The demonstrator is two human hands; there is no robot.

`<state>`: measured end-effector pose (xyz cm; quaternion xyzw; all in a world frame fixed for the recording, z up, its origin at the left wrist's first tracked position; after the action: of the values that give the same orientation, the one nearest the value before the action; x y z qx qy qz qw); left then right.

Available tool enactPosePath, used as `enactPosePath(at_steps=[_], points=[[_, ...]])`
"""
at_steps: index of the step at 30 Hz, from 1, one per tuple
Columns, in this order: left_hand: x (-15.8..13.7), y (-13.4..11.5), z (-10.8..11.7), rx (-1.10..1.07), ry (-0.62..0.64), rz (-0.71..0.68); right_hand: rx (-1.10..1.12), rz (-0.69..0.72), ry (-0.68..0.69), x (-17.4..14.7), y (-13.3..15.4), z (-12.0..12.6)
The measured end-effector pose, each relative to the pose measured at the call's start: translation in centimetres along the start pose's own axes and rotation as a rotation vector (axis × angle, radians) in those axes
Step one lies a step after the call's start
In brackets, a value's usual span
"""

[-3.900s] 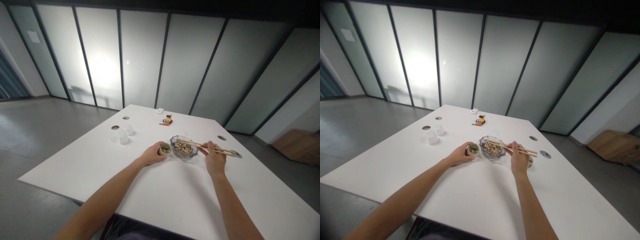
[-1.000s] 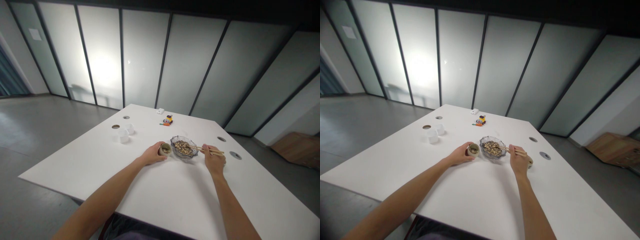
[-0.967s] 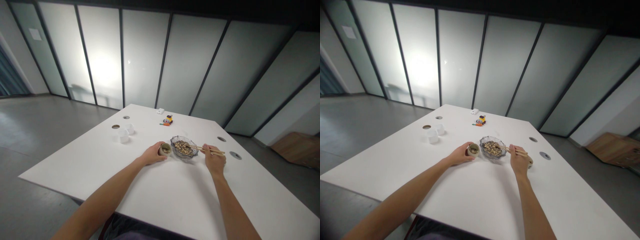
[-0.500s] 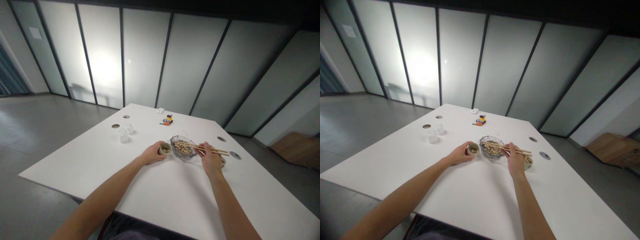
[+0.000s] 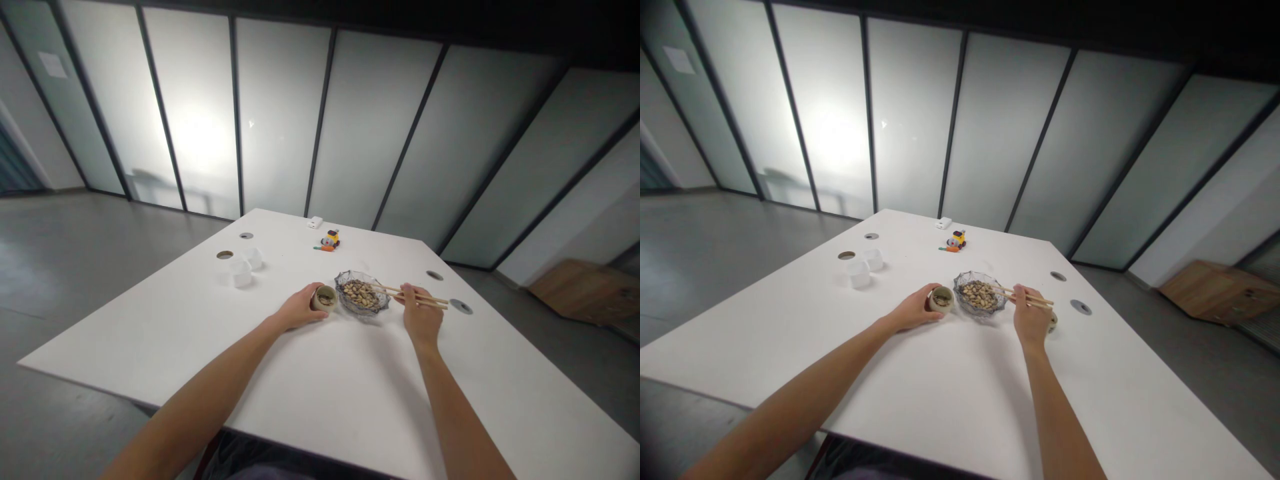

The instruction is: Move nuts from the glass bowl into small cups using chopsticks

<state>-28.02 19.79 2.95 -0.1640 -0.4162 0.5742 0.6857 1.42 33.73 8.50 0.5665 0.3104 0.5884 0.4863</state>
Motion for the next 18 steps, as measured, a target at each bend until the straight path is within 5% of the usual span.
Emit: enactPosePath(at_steps=[8, 18], points=[[-0.1, -0.1, -0.1, 0.003, 0.019, 0.002, -0.326, 0.327, 0.003, -0.9, 1.3, -1.4], [-0.1, -0.7, 0.0, -0.005, 0.006, 0.002, -0.287, 0.289, -0.057, -0.3, 0.9, -0.3]])
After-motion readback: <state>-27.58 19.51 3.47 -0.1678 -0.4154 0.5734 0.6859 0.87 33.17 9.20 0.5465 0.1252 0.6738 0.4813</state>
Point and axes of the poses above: each hand's wrist, its own x-axis towards the middle knuckle, its own z-axis out of the back of the hand, y = z × x, the point moved 9 cm from there along x, towards the middle knuckle, and after that the axes turned 11 degrees about -z, right-handed, at the moved point
